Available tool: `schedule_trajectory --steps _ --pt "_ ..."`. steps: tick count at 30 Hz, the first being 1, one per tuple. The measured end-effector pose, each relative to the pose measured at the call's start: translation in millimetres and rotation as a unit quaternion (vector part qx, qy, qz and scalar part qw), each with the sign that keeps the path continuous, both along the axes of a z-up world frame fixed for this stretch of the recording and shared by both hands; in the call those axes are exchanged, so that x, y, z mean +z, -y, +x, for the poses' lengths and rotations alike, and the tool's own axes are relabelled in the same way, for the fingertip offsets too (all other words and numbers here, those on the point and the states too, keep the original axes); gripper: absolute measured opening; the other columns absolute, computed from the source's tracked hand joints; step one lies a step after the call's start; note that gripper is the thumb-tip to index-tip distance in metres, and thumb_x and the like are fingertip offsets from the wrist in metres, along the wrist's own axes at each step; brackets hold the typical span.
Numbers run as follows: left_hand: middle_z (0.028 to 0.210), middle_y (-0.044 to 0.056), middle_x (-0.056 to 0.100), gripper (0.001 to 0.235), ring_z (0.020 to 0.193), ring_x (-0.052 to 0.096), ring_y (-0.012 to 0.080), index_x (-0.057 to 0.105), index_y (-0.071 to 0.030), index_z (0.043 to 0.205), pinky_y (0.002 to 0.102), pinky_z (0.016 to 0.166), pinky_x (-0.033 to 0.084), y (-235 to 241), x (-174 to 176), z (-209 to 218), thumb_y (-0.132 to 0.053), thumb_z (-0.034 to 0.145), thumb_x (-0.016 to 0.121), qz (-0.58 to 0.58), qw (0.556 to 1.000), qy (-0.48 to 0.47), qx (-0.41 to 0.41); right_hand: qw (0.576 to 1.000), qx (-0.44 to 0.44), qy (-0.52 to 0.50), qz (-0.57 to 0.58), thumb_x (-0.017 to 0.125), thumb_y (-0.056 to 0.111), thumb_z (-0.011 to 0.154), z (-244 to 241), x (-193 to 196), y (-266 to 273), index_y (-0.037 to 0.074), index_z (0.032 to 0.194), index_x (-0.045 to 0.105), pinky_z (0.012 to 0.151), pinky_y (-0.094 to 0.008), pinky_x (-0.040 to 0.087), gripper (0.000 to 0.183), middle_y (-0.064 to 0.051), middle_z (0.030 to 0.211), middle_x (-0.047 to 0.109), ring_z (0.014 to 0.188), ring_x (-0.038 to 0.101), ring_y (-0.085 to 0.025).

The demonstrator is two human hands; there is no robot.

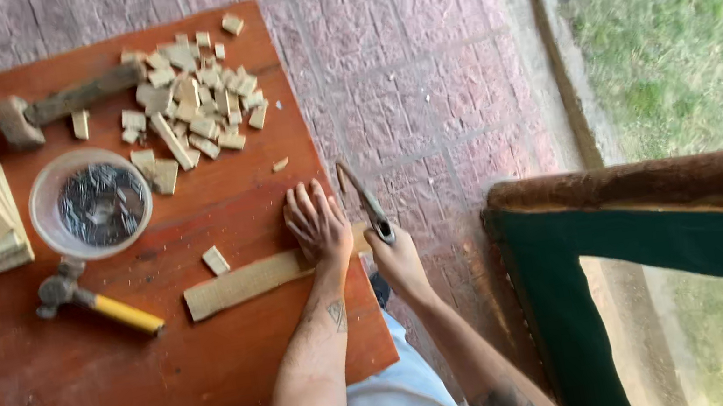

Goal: The person uses a hand saw to cut a long wooden plank into smaller pieces on a wooden workbench. The person holds the plank with one hand and saws with the other, producing small wood pieces that accumulate on the table.

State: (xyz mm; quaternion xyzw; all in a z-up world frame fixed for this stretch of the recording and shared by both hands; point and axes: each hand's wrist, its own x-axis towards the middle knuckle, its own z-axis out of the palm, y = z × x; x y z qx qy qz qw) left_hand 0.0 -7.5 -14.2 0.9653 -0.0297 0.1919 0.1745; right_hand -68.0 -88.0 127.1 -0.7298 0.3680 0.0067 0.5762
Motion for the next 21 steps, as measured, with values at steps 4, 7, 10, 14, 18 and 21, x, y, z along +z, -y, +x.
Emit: schedule_trajectory --steps 4,7,10,14,18,21 --pt "0.135 0.020 0.055 0.036 0.135 0.048 0.0391 0.064 -0.005 0.132 0.054 0.108 0.039 -6.1 7.8 -16.7 -0.023 0.108 0.044 -0.004 1.000 0.016 0.001 0.993 0.022 -0.013 0.114 0.064 0.017 0.100 -34.6 87.7 -2.0 0.012 0.069 0.053 0.037 -0.025 0.030 0.034 0.001 0.046 0.039 0.037 0.032 -0.007" --pt "0.137 0.019 0.055 0.035 0.134 0.048 0.0385 0.061 -0.006 0.133 0.054 0.109 0.039 -3.4 15.8 -7.6 -0.024 0.107 0.047 0.004 1.000 -0.006 -0.006 0.993 0.015 -0.063 0.096 0.068 0.021 0.098 -58.7 132.4 4.1 0.012 0.072 0.049 0.040 -0.027 0.031 0.033 -0.001 0.049 0.042 0.041 0.037 -0.009" --pt "0.141 0.019 0.053 0.038 0.135 0.046 0.0390 0.056 -0.007 0.138 0.055 0.112 0.038 -6.4 17.4 -8.7 -0.025 0.105 0.048 0.020 0.998 -0.057 -0.011 0.987 0.006 -0.123 0.101 0.067 0.026 0.099 -82.9 145.4 7.9 0.013 0.074 0.044 0.043 -0.031 0.028 0.036 -0.001 0.053 0.041 0.046 0.037 -0.011" --pt "0.149 0.017 0.047 0.045 0.142 0.038 0.0400 0.050 -0.006 0.145 0.057 0.116 0.034 -6.0 15.6 -10.9 -0.028 0.106 0.043 0.020 0.994 -0.101 -0.027 0.988 0.001 -0.131 0.082 0.064 0.021 0.096 -92.9 123.1 8.3 0.012 0.073 0.044 0.040 -0.032 0.032 0.032 -0.002 0.052 0.043 0.045 0.037 -0.011" --pt "0.135 0.022 0.056 0.040 0.135 0.050 0.0418 0.064 -0.002 0.131 0.054 0.110 0.039 -2.6 13.3 -1.9 -0.024 0.108 0.039 0.010 0.998 0.063 -0.015 0.997 0.006 -0.019 0.073 0.062 0.010 0.095 -60.4 52.0 1.3 0.013 0.063 0.050 0.039 -0.023 0.029 0.034 0.001 0.045 0.039 0.041 0.034 -0.007" --pt "0.135 0.022 0.056 0.040 0.135 0.050 0.0421 0.064 -0.001 0.130 0.055 0.110 0.039 -3.0 13.6 -1.0 -0.024 0.108 0.040 0.008 0.998 0.058 -0.010 0.999 0.004 0.001 0.041 0.059 0.011 0.091 -33.3 8.0 -2.8 0.013 0.059 0.049 0.045 -0.027 0.029 0.034 0.001 0.049 0.040 0.048 0.034 -0.010"
